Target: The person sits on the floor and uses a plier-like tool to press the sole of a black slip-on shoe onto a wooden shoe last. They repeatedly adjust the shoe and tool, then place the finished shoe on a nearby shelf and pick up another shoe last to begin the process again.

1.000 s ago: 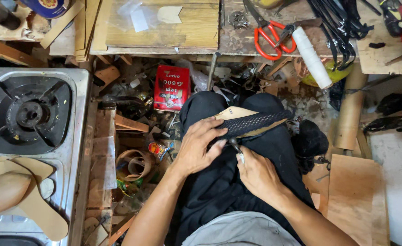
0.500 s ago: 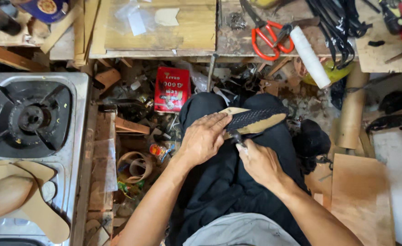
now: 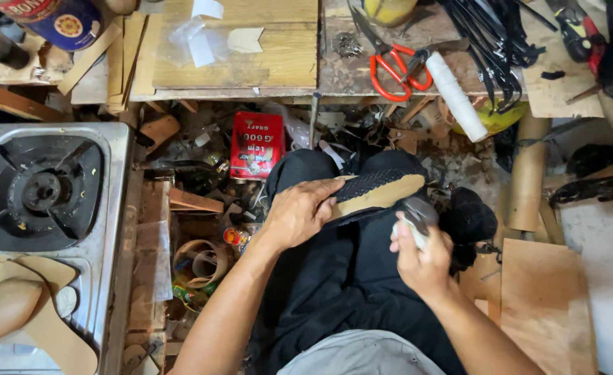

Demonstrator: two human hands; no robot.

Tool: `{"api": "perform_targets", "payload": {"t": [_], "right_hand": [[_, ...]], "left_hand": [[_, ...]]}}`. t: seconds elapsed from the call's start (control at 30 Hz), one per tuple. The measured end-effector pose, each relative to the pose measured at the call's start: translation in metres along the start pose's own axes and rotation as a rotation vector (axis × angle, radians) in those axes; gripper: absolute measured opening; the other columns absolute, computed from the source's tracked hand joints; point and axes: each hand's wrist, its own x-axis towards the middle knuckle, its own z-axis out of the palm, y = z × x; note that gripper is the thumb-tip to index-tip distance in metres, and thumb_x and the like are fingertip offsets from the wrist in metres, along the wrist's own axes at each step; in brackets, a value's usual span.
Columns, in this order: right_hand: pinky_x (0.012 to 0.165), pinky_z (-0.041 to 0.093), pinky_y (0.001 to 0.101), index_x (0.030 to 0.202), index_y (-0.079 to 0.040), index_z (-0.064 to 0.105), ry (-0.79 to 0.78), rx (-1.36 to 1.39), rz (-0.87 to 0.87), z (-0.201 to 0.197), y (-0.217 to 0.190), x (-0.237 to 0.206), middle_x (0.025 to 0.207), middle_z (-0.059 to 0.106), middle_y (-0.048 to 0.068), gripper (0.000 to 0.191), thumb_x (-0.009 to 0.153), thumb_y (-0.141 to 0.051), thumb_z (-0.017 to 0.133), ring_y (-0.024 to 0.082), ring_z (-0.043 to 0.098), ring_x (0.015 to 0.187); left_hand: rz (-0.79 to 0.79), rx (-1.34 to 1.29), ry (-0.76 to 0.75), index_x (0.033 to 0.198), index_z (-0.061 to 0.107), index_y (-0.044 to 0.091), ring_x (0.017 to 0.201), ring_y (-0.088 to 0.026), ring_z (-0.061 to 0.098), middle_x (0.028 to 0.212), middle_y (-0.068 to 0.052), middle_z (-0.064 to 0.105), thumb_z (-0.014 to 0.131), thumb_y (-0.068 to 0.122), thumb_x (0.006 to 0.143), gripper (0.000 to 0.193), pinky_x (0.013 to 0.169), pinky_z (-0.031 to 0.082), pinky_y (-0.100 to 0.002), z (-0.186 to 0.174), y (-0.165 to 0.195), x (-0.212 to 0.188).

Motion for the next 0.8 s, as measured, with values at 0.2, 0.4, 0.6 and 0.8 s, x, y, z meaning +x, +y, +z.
{"api": "perform_targets", "payload": {"t": [0.2, 0.4, 0.6, 0.8], "right_hand": [[0.049, 0.053, 0.0331, 0.105, -0.001, 0.067, -0.072, 0.108, 0.224, -0.009, 0.015, -0.003, 0.066, 0.069, 0.009, 0.032, 0.101, -0.031, 0.058, 0.016, 0.066, 0.049], [0.053, 0.049, 0.0337, 0.099, -0.002, 0.071, -0.155, -0.109, 0.146, -0.01, 0.039, -0.005, 0.071, 0.067, 0.011, 0.03, 0.103, -0.03, 0.061, 0.026, 0.068, 0.058], [0.046, 0.049, 0.0284, 0.1, 0.001, 0.067, 0.013, 0.331, 0.378, 0.0, 0.055, -0.029, 0.066, 0.065, 0.005, 0.033, 0.101, -0.031, 0.058, 0.013, 0.061, 0.048], [0.045, 0.048, 0.0271, 0.109, 0.002, 0.067, 0.117, 0.527, 0.432, -0.006, 0.057, -0.034, 0.068, 0.064, 0.005, 0.032, 0.102, -0.028, 0.056, 0.012, 0.06, 0.048]], "left_hand": [[-0.05, 0.019, -0.054, 0.13, 0.068, 0.01, 0.112, -0.037, 0.067, 0.125, -0.014, 0.07, 0.058, 0.015, 0.09, 0.042, 0.094, 0.054, -0.044, 0.0, 0.001, 0.001], [-0.025, 0.064, -0.149, 0.128, 0.068, 0.011, 0.114, -0.037, 0.066, 0.126, -0.014, 0.071, 0.063, 0.023, 0.088, 0.043, 0.094, 0.053, -0.046, -0.011, 0.009, 0.007], [0.255, 0.151, -0.019, 0.136, 0.058, 0.005, 0.109, -0.041, 0.066, 0.123, -0.022, 0.069, 0.07, 0.045, 0.085, 0.066, 0.09, 0.052, -0.05, 0.03, 0.052, 0.052], [-0.069, 0.047, -0.18, 0.137, 0.06, 0.011, 0.114, -0.038, 0.065, 0.126, -0.019, 0.069, 0.058, 0.044, 0.099, 0.051, 0.094, 0.051, -0.048, 0.041, 0.086, 0.087]]}}
